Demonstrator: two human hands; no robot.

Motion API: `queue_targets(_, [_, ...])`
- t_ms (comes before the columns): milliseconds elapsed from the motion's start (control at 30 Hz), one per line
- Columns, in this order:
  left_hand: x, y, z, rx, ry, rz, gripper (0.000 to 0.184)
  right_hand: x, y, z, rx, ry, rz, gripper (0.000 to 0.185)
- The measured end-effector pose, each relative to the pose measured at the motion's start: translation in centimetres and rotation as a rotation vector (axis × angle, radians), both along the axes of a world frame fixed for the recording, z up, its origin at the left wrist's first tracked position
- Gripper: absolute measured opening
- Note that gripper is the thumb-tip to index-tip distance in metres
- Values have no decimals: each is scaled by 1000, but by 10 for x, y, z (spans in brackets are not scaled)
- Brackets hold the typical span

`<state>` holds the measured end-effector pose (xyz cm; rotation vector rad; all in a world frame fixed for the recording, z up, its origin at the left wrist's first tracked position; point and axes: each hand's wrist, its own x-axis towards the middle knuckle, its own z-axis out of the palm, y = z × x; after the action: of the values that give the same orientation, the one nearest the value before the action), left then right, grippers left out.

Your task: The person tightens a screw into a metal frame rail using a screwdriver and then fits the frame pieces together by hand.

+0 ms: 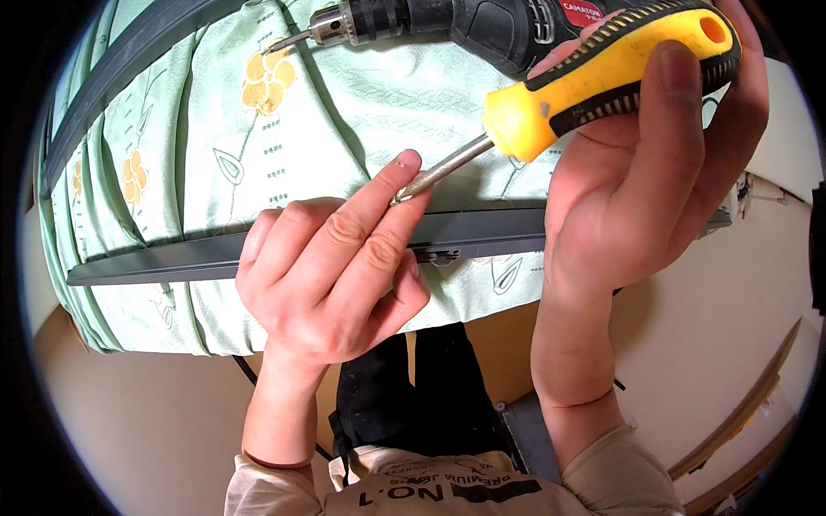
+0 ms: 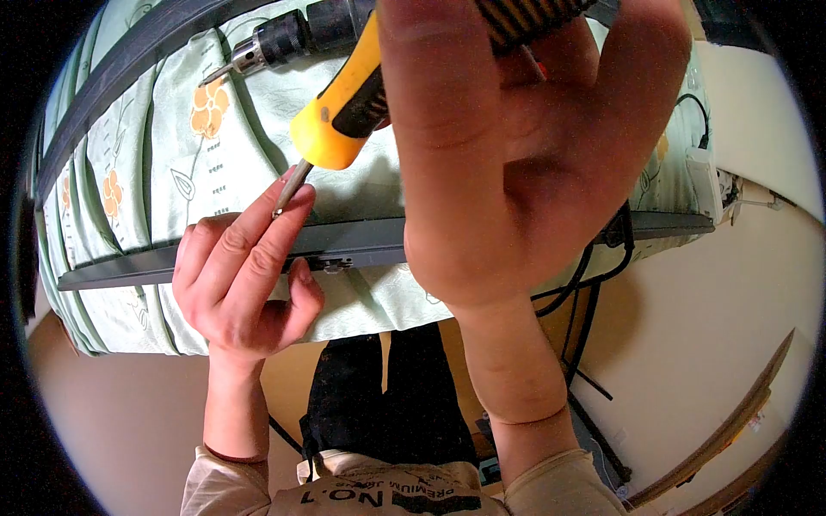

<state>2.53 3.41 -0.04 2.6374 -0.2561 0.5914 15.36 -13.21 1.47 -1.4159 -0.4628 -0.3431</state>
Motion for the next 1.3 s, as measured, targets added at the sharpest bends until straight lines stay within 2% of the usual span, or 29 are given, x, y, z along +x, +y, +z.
queue_targets(533, [1, -1, 0, -5, -2, 3, 42, 1, -2, 0, 6, 5, -5, 49])
queue_targets(633, [2, 0, -2, -15, -21, 14, 39, 3, -3, 0, 16, 5, -6, 48])
queue_targets(800, [1, 1, 1, -1, 28, 0, 22, 4, -15, 5, 52, 6, -22, 46])
queue_targets(1000, [3, 1, 0, 53, 45, 14, 21, -9, -46, 19, 2, -12, 220, 49])
queue_targets(1100, [2, 3, 0, 85, 95, 4, 23, -21, -37, 13, 5, 11, 207, 51])
queue_targets(1133, [3, 3, -3, 96, 60, 3, 22, -24, -28, 10, -56, 30, 9, 51])
queue_targets(1200, [4, 3, -4, 108, 26, 1, 21, -22, -27, 5, -116, 50, -191, 51])
queue_targets(1300, [2, 3, 4, 134, 117, -13, 28, -15, -38, -4, -30, -123, 154, 51])
